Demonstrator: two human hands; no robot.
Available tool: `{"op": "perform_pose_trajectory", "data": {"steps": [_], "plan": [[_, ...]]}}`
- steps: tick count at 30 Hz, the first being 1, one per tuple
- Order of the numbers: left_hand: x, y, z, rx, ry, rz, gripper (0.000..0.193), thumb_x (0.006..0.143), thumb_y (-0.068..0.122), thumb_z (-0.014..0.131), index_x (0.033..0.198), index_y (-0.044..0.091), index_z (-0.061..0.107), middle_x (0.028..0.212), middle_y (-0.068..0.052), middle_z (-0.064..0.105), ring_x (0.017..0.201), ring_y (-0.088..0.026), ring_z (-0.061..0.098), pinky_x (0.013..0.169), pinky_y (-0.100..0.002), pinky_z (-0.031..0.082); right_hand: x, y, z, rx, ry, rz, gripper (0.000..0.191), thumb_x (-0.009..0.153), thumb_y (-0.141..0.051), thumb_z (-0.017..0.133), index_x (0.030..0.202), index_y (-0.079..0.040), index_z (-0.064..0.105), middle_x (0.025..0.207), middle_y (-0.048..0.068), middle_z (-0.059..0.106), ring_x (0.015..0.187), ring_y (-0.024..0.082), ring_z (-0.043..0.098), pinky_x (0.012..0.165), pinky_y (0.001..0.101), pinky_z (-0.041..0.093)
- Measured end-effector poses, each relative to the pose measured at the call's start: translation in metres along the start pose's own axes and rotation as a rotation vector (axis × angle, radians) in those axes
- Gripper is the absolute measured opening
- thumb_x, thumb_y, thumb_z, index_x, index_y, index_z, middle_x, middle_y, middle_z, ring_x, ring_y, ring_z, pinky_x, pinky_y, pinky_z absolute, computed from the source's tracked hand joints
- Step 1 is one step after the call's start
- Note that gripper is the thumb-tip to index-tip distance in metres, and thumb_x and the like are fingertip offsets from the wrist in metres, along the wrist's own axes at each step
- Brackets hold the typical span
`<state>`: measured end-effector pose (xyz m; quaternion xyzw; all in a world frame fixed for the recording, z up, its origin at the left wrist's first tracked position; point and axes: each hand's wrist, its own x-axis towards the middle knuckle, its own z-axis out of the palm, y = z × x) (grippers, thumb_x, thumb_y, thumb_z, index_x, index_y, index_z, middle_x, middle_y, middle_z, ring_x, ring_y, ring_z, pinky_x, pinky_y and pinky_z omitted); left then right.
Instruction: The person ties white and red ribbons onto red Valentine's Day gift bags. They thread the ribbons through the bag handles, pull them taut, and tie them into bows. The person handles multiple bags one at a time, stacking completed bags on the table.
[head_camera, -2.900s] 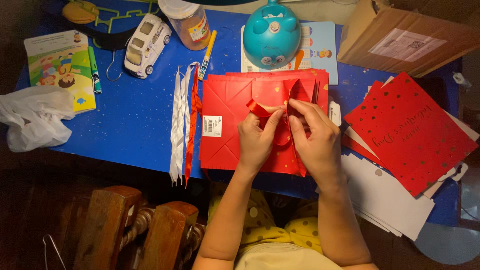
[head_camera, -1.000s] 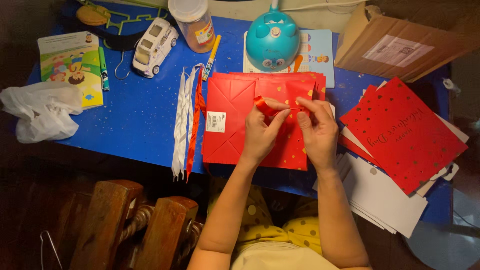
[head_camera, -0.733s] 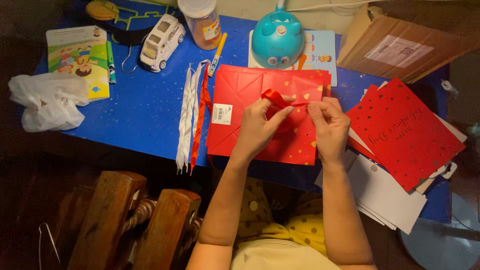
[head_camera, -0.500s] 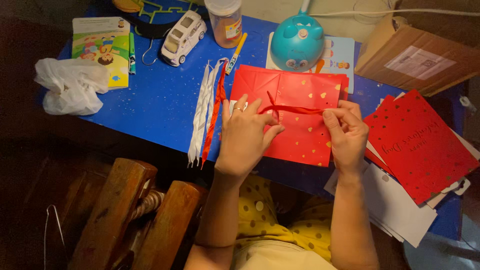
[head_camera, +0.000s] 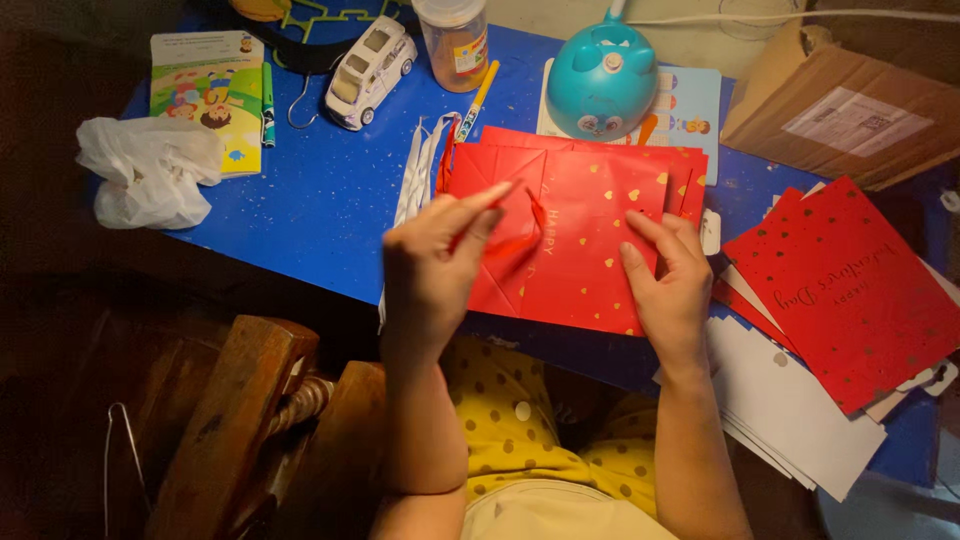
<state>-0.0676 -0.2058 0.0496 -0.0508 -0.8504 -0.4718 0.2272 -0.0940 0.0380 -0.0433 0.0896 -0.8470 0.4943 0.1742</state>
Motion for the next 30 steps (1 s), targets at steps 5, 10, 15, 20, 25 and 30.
{"op": "perform_pose_trajectory", "data": {"steps": [5,10,15,20,25,30], "plan": [[0.008,0.016,-0.05,0.162,0.148,-0.025,0.023,0.103,0.02,0.07,0.121,0.007,0.076,0.069,-0.01,0.058,0.059,-0.015,0.049,0.056,-0.032,0.04,0.007,0.006,-0.005,-0.11,0.057,-0.023,0.037,0.094,0.003,0.072,0.131,-0.001,0.07,0.124,0.013,0.064,0.113,0.023,0.063,0.096,0.0309,0.05],[0.028,-0.031,-0.046,-0.009,0.152,-0.18,0.026,0.104,0.02,0.06,0.123,0.007,0.073,0.065,-0.003,0.066,0.061,-0.003,0.061,0.057,-0.025,0.049,0.006,0.014,-0.005,-0.099,0.063,-0.004,0.036,0.097,0.005,0.069,0.133,0.0,0.069,0.128,0.014,0.063,0.119,0.024,0.062,0.102,0.0325,0.049],[0.086,-0.12,0.0,-0.16,0.003,-0.234,0.025,0.099,0.021,0.062,0.096,0.001,0.077,0.063,-0.004,0.069,0.058,-0.006,0.058,0.053,-0.026,0.044,0.006,0.018,0.004,-0.214,0.084,-0.125,0.029,0.101,0.007,0.07,0.13,0.003,0.071,0.123,0.014,0.064,0.117,0.024,0.063,0.11,0.0345,0.049],[0.121,-0.164,0.043,-0.349,0.01,-0.494,0.029,0.097,0.023,0.061,0.105,-0.001,0.074,0.081,-0.012,0.074,0.065,-0.015,0.065,0.059,-0.033,0.053,0.01,0.014,0.012,-0.1,0.076,-0.036,0.028,0.104,0.005,0.067,0.132,0.003,0.07,0.125,0.01,0.061,0.114,0.019,0.06,0.095,0.0279,0.049],[0.115,-0.164,0.054,0.054,0.12,-0.138,0.048,0.099,0.023,0.062,0.137,-0.006,0.056,0.123,-0.025,0.067,0.111,-0.039,0.065,0.096,-0.044,0.05,0.01,0.01,0.011,-0.092,0.079,-0.013,0.03,0.103,0.006,0.066,0.133,0.003,0.07,0.122,0.01,0.061,0.11,0.017,0.06,0.091,0.0272,0.049],[0.06,-0.099,0.1,0.269,-0.037,0.15,0.046,0.098,0.025,0.06,0.139,0.003,0.058,0.144,-0.022,0.059,0.138,-0.04,0.052,0.116,-0.053,0.039,0.008,0.015,0.011,-0.044,0.096,-0.034,0.031,0.103,0.006,0.065,0.134,0.003,0.068,0.124,0.01,0.061,0.114,0.018,0.06,0.098,0.0271,0.05]]}}
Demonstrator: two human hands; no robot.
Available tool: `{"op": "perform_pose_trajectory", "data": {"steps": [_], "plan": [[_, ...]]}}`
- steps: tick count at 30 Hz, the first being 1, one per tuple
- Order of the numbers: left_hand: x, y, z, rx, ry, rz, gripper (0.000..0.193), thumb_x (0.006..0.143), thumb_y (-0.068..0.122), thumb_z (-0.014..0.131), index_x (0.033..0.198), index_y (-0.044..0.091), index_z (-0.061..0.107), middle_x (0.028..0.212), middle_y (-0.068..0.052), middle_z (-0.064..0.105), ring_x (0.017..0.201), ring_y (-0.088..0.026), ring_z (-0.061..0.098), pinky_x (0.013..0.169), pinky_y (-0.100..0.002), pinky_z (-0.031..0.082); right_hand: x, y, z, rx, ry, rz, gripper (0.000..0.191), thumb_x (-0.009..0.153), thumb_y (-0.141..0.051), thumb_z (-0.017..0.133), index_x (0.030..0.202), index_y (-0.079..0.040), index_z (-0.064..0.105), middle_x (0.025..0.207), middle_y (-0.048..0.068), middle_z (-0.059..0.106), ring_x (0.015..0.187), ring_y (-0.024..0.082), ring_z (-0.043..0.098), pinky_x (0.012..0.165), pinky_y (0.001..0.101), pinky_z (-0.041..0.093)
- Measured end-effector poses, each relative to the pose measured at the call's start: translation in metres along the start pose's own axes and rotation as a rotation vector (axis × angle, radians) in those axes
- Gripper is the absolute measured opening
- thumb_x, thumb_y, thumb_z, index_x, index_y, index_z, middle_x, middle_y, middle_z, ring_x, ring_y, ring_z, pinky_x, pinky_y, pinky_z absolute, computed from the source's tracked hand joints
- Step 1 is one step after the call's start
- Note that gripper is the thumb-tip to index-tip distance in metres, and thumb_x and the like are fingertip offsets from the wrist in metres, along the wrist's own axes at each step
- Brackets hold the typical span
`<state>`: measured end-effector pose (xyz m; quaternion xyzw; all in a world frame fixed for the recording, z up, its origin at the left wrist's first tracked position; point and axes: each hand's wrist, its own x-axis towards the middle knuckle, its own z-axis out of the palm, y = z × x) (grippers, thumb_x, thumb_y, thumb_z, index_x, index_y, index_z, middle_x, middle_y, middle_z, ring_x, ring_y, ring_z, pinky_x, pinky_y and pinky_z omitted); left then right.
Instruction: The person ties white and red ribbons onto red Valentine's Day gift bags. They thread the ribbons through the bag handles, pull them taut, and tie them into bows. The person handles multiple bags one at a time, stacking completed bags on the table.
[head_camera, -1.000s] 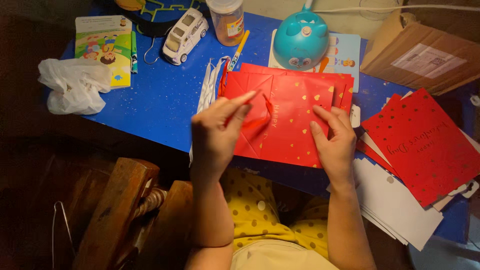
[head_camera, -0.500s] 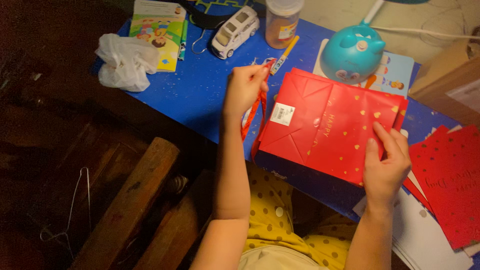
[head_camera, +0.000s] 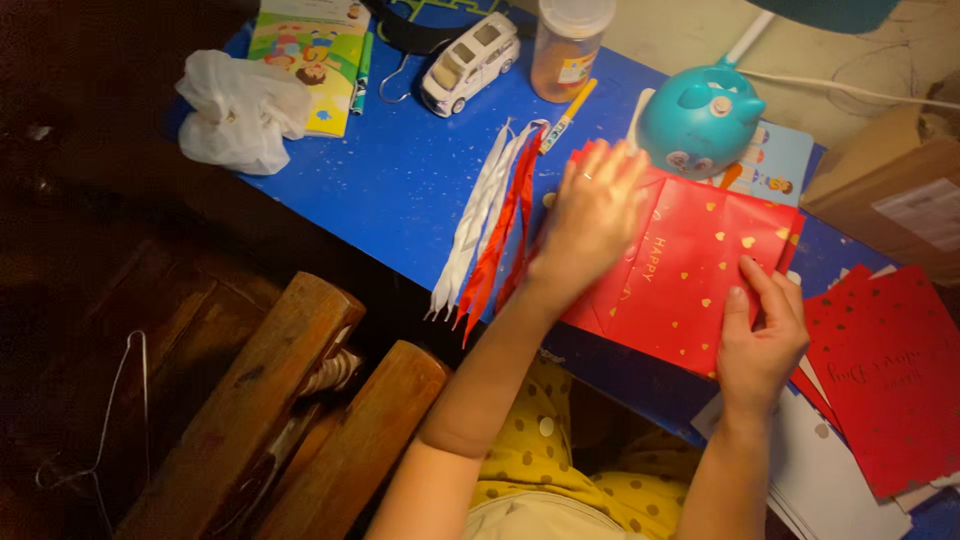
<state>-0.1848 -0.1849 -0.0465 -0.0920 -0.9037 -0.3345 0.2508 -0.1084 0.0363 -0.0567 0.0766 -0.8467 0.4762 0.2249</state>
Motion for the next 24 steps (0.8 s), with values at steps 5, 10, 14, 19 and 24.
{"op": "perform_pose_trajectory", "data": {"steps": [5,10,14,19,24], "plan": [[-0.046,0.076,0.031,0.062,-0.151,0.085,0.061,0.094,0.034,0.062,0.143,-0.001,0.051,0.153,-0.022,0.047,0.148,-0.038,0.039,0.12,-0.06,0.025,-0.006,0.009,-0.008,0.142,0.001,0.102,0.031,0.105,0.005,0.06,0.135,0.006,0.064,0.131,0.013,0.065,0.117,0.016,0.061,0.103,0.0274,0.05],[-0.067,0.084,0.04,0.235,-0.104,0.15,0.061,0.101,0.037,0.059,0.148,0.0,0.046,0.158,-0.019,0.043,0.15,-0.035,0.039,0.126,-0.06,0.022,0.004,0.005,-0.019,0.499,-0.025,0.252,0.043,0.099,0.004,0.056,0.142,0.004,0.053,0.128,0.015,0.067,0.115,0.015,0.066,0.101,0.0279,0.054],[-0.069,0.088,0.027,0.075,-0.079,0.13,0.061,0.103,0.027,0.059,0.153,-0.002,0.042,0.16,-0.021,0.041,0.153,-0.036,0.037,0.126,-0.057,0.024,0.006,-0.016,-0.032,0.652,-0.034,0.312,0.04,0.098,0.005,0.059,0.138,0.005,0.057,0.123,0.015,0.071,0.109,0.016,0.068,0.098,0.0286,0.055],[-0.066,0.103,-0.018,-0.07,0.113,0.194,0.057,0.11,0.018,0.059,0.158,-0.001,0.036,0.165,-0.022,0.037,0.16,-0.037,0.03,0.133,-0.053,0.027,-0.007,-0.034,-0.045,0.685,0.109,0.185,0.024,0.102,0.005,0.063,0.126,0.005,0.063,0.12,0.013,0.072,0.11,0.015,0.068,0.103,0.029,0.054],[-0.076,0.128,-0.058,-0.127,0.243,0.3,0.052,0.107,0.019,0.064,0.154,0.009,0.044,0.162,-0.021,0.037,0.158,-0.04,0.028,0.129,-0.058,0.023,-0.021,-0.022,-0.039,0.821,0.272,-0.043,0.013,0.099,0.01,0.066,0.102,-0.001,0.06,0.114,0.009,0.07,0.109,0.014,0.065,0.105,0.0331,0.054]]}}
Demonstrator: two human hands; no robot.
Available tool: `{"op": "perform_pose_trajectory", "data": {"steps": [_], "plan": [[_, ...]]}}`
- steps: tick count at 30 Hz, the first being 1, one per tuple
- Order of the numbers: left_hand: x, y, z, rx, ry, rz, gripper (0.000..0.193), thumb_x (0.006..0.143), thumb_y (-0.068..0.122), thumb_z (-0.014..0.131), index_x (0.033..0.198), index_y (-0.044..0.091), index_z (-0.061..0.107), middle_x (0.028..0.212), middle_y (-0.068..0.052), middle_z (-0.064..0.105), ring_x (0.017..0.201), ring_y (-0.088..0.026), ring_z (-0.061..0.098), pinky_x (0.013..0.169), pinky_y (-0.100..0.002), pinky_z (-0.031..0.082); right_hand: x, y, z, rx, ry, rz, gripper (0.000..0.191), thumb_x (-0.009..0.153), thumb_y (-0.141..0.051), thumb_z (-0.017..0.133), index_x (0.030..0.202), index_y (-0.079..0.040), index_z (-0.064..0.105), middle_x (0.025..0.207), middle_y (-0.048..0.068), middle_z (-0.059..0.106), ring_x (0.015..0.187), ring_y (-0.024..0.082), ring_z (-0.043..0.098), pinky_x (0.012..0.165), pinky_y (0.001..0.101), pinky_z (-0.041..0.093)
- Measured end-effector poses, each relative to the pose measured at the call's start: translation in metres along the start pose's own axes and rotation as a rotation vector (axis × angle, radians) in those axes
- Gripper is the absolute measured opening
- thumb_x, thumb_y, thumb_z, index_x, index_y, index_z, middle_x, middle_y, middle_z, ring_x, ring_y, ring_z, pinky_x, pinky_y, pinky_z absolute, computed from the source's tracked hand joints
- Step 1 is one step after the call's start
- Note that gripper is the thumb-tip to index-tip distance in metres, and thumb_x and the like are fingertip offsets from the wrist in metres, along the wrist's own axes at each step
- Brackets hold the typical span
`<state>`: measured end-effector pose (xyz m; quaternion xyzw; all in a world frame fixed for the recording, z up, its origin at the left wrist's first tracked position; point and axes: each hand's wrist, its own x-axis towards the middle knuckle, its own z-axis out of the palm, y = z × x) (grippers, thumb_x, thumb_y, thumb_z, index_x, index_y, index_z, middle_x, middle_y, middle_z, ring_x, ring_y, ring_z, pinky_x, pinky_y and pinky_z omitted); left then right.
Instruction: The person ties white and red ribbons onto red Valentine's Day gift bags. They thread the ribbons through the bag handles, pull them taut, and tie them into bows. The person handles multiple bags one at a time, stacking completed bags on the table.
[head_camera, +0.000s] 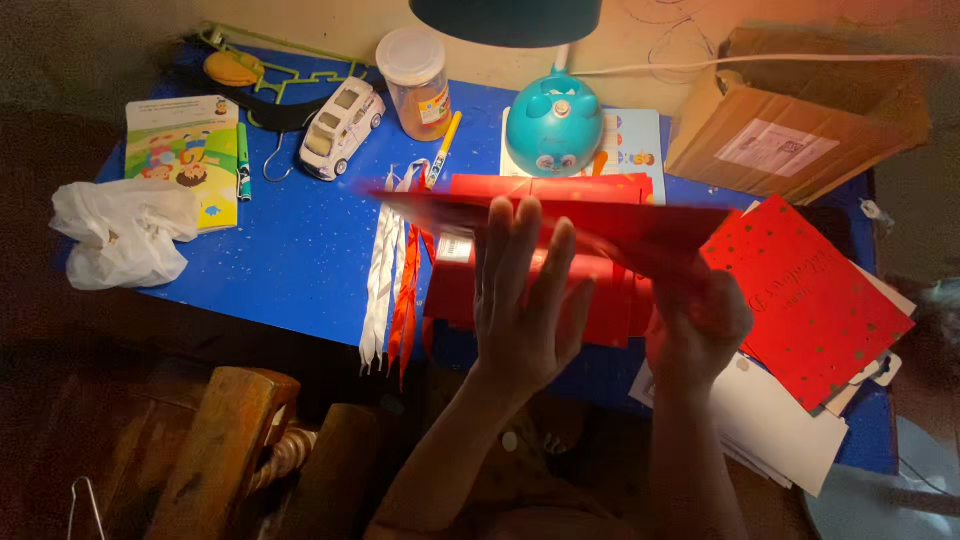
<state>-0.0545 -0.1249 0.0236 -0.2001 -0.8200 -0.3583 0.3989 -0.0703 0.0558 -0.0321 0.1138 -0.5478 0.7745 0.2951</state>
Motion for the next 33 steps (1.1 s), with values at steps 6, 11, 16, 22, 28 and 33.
{"op": "perform_pose_trajectory", "data": {"steps": [6,11,16,22,28,33], "plan": [[-0.003,0.011,-0.01,0.101,0.01,0.029,0.036,0.102,0.02,0.07,0.137,0.016,0.064,0.137,-0.007,0.061,0.136,-0.029,0.052,0.122,-0.053,0.03,-0.007,0.02,-0.009,-0.27,-0.355,-0.037,0.025,0.084,0.014,0.044,0.096,0.002,0.062,0.113,0.012,0.068,0.123,0.02,0.06,0.122,0.0355,0.04],[-0.004,-0.015,0.023,0.161,-0.184,-0.213,0.026,0.099,0.033,0.071,0.121,0.019,0.07,0.119,-0.003,0.066,0.122,-0.028,0.056,0.114,-0.051,0.034,-0.017,0.022,-0.004,-0.31,-0.088,0.189,0.019,0.101,0.012,0.049,0.098,0.001,0.065,0.114,0.011,0.071,0.11,0.019,0.062,0.101,0.0338,0.046],[-0.016,-0.032,0.053,0.21,-0.343,-0.312,0.045,0.079,0.049,0.079,0.098,0.009,0.068,0.109,-0.014,0.06,0.115,-0.037,0.052,0.104,-0.057,0.032,-0.002,0.016,0.009,-0.498,-0.206,0.068,0.021,0.096,0.009,0.053,0.111,0.0,0.064,0.125,0.012,0.065,0.121,0.022,0.061,0.108,0.0363,0.049],[-0.03,-0.044,0.066,0.092,-0.345,-0.342,0.023,0.087,0.035,0.076,0.092,0.013,0.071,0.111,-0.008,0.061,0.117,-0.032,0.053,0.113,-0.061,0.027,0.017,0.018,0.031,-0.845,-0.424,0.055,0.033,0.095,0.0,0.057,0.126,-0.005,0.067,0.132,0.017,0.065,0.134,0.032,0.056,0.112,0.0427,0.044],[-0.028,-0.062,0.056,-0.285,-0.392,-0.522,0.019,0.086,0.03,0.076,0.089,0.011,0.077,0.104,-0.003,0.068,0.114,-0.025,0.054,0.107,-0.054,0.027,0.025,0.023,0.027,-0.893,-0.581,0.047,0.038,0.091,-0.002,0.057,0.128,-0.008,0.067,0.137,0.011,0.066,0.143,0.033,0.049,0.12,0.0476,0.034],[-0.025,-0.07,0.046,-0.969,-0.487,-0.563,0.018,0.101,0.024,0.066,0.101,0.007,0.072,0.11,-0.001,0.062,0.114,-0.016,0.056,0.103,-0.036,0.046,0.022,0.023,0.027,-0.976,-0.602,0.001,0.052,0.077,-0.004,0.068,0.129,-0.01,0.066,0.14,0.007,0.065,0.142,0.032,0.05,0.123,0.0529,0.028]]}}
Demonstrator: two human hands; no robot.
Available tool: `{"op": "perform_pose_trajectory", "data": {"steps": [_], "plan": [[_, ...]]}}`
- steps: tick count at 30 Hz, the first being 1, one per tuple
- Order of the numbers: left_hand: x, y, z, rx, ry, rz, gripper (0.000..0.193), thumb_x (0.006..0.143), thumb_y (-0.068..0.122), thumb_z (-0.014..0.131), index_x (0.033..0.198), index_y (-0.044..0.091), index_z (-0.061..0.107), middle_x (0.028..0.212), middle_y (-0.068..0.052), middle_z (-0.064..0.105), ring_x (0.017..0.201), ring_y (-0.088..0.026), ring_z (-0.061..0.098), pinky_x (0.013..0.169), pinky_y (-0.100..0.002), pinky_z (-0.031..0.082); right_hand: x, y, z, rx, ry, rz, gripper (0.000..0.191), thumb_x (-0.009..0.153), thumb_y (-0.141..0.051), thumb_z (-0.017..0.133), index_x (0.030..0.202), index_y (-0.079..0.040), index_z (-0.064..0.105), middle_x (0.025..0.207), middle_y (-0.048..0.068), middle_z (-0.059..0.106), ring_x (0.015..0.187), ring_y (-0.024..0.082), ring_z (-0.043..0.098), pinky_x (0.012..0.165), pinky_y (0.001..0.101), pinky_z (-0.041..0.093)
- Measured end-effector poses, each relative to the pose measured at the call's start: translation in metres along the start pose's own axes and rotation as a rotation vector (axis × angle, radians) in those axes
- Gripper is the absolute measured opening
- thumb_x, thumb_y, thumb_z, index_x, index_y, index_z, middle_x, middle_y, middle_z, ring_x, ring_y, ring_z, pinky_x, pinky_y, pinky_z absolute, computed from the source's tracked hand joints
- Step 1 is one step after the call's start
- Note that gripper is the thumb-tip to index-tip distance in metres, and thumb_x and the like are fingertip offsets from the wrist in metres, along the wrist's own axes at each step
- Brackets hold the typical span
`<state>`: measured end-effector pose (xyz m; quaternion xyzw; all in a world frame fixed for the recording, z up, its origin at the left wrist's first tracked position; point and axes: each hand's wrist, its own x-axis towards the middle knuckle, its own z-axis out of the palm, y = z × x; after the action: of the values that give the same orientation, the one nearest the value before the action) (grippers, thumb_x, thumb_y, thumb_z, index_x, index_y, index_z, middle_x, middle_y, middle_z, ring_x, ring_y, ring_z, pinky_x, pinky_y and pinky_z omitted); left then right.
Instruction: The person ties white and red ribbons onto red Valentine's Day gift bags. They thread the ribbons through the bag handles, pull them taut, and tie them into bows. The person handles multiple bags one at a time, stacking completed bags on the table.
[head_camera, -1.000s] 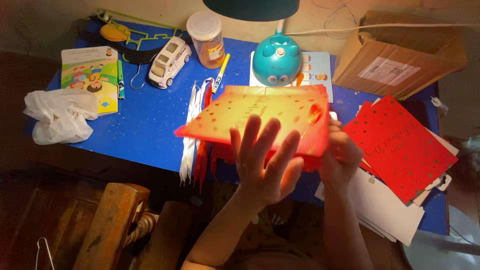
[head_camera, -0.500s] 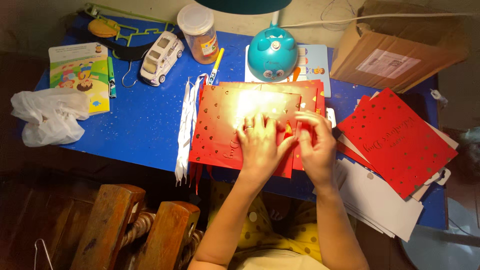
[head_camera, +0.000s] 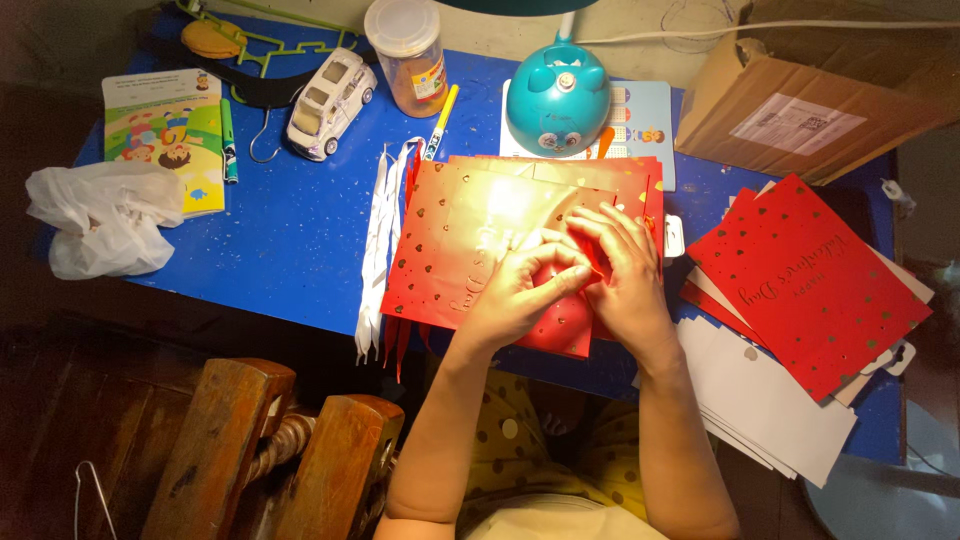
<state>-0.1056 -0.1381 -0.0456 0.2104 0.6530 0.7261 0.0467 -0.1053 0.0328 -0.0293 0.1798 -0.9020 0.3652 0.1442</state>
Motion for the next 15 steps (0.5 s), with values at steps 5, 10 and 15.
{"op": "perform_pose_trajectory", "data": {"steps": [5,10,15], "plan": [[-0.011,0.015,-0.005,-0.361,-0.155,-0.06,0.022,0.111,0.022,0.063,0.112,0.001,0.07,0.109,-0.008,0.065,0.116,-0.018,0.055,0.105,-0.035,0.044,0.0,-0.001,0.004,-0.083,0.018,-0.02,0.052,0.078,-0.015,0.078,0.128,-0.012,0.066,0.139,0.007,0.064,0.138,0.032,0.051,0.12,0.053,0.029],[-0.013,0.035,-0.006,-0.725,-0.19,-0.048,0.033,0.103,0.026,0.066,0.123,0.0,0.067,0.12,-0.006,0.071,0.117,-0.018,0.066,0.111,-0.035,0.048,-0.001,0.003,0.006,-0.072,0.018,-0.022,0.049,0.082,-0.016,0.078,0.129,-0.013,0.065,0.138,0.006,0.065,0.138,0.031,0.052,0.122,0.0532,0.028],[0.005,0.031,0.0,0.31,0.376,0.086,0.033,0.098,0.025,0.068,0.126,0.006,0.066,0.119,-0.005,0.072,0.109,-0.021,0.065,0.099,-0.039,0.046,-0.004,0.003,0.007,-0.048,0.053,0.032,0.055,0.086,-0.013,0.076,0.137,-0.008,0.059,0.138,0.011,0.062,0.137,0.031,0.052,0.124,0.0517,0.027]]}}
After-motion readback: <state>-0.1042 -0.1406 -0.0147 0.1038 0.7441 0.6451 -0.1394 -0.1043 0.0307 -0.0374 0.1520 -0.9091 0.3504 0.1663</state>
